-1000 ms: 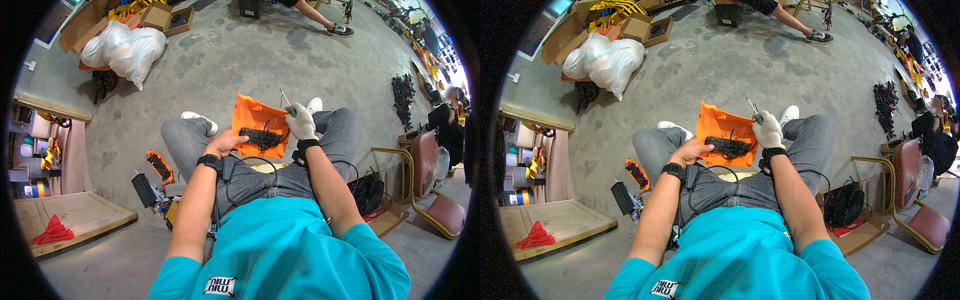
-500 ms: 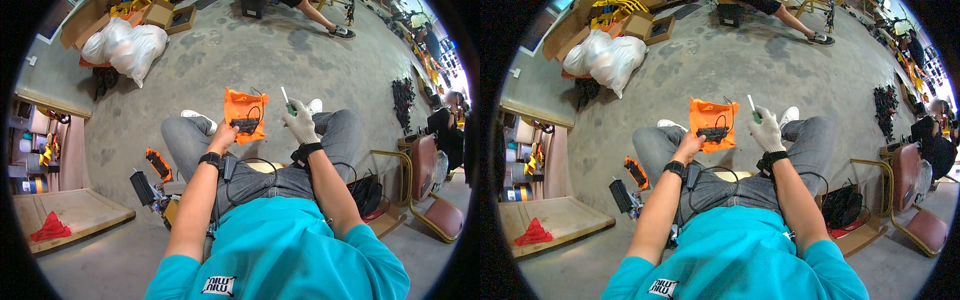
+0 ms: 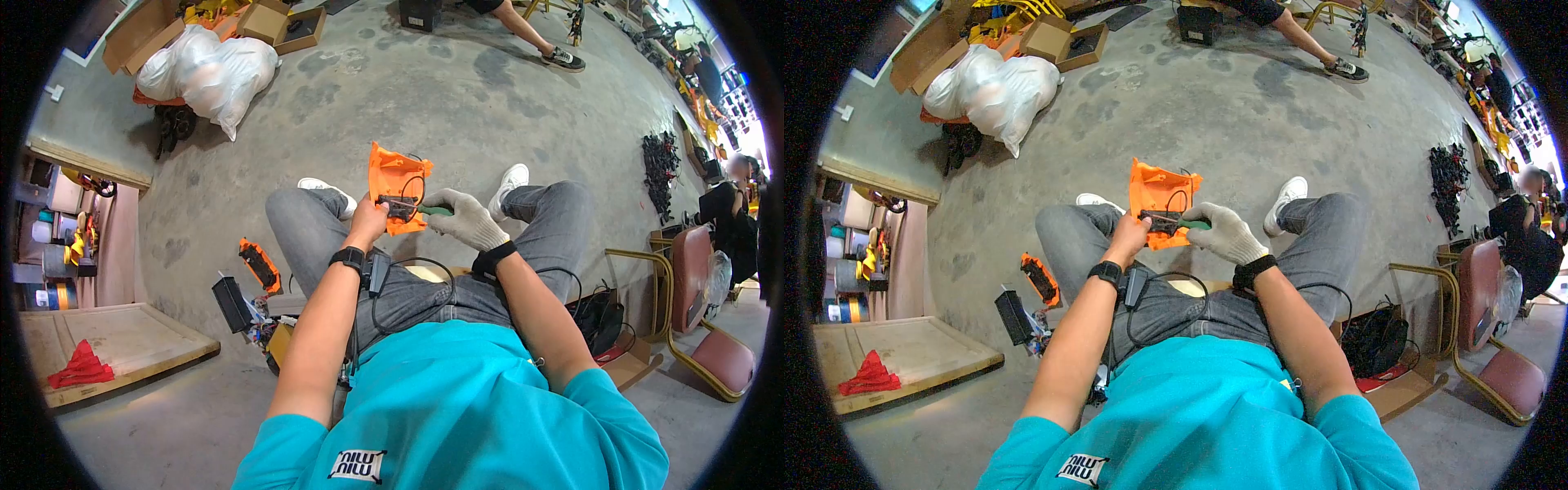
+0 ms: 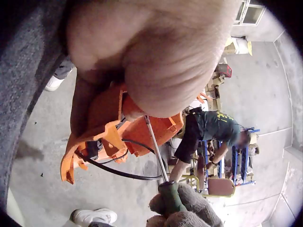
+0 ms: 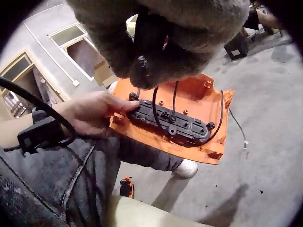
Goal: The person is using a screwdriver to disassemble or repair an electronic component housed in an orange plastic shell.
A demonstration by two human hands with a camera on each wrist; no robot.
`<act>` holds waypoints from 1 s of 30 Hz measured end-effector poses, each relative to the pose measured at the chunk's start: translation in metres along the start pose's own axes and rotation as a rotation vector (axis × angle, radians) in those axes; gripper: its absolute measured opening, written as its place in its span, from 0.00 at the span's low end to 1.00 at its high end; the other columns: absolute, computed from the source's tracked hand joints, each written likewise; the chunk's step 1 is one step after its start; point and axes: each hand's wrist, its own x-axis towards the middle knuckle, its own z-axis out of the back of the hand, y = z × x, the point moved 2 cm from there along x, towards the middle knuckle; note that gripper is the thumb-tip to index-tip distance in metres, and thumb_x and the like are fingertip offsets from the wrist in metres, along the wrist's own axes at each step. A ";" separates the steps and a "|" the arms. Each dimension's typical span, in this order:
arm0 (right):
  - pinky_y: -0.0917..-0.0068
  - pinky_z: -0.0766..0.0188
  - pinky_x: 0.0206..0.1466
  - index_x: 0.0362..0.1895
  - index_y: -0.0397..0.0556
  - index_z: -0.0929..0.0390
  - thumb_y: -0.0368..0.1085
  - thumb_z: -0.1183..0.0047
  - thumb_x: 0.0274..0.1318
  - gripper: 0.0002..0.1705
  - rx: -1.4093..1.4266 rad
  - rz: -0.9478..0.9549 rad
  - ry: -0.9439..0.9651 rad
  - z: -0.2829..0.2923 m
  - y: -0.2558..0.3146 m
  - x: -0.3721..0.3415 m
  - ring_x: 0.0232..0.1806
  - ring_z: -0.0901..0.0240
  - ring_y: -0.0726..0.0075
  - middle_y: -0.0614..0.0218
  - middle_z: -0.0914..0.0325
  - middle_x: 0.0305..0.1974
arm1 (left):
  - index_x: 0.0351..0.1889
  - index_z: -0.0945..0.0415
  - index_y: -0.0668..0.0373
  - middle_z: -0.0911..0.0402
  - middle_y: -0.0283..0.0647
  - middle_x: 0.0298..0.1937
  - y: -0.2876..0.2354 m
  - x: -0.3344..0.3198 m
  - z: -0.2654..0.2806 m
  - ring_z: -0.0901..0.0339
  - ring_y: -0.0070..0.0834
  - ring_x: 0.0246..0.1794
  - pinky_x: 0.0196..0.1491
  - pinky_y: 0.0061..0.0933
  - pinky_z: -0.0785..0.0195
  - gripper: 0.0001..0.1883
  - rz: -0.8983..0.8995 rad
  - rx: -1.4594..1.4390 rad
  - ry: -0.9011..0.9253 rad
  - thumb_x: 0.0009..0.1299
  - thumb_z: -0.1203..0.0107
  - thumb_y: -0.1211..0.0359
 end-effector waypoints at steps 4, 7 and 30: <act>0.74 0.23 0.41 0.50 0.43 0.20 0.33 0.41 0.51 0.19 -0.020 0.091 -0.026 -0.004 -0.002 0.000 0.35 0.20 0.74 0.65 0.17 0.37 | 0.60 0.29 0.67 0.18 0.49 0.52 -0.010 -0.006 0.003 0.20 0.39 0.51 0.53 0.38 0.30 0.19 0.035 0.053 -0.010 0.73 0.48 0.70; 0.74 0.23 0.40 0.50 0.42 0.20 0.33 0.41 0.52 0.19 -0.054 0.041 -0.037 -0.002 0.001 0.000 0.35 0.20 0.74 0.64 0.17 0.37 | 0.61 0.29 0.67 0.18 0.49 0.53 -0.003 -0.001 0.002 0.20 0.39 0.51 0.53 0.38 0.30 0.19 0.038 0.058 -0.014 0.73 0.48 0.70; 0.70 0.23 0.43 0.49 0.46 0.21 0.32 0.40 0.52 0.18 -0.293 0.226 -0.182 0.004 0.005 -0.005 0.36 0.21 0.70 0.60 0.20 0.42 | 0.59 0.28 0.68 0.17 0.52 0.51 0.006 0.006 0.001 0.20 0.45 0.51 0.54 0.39 0.30 0.18 0.031 0.111 -0.036 0.72 0.48 0.70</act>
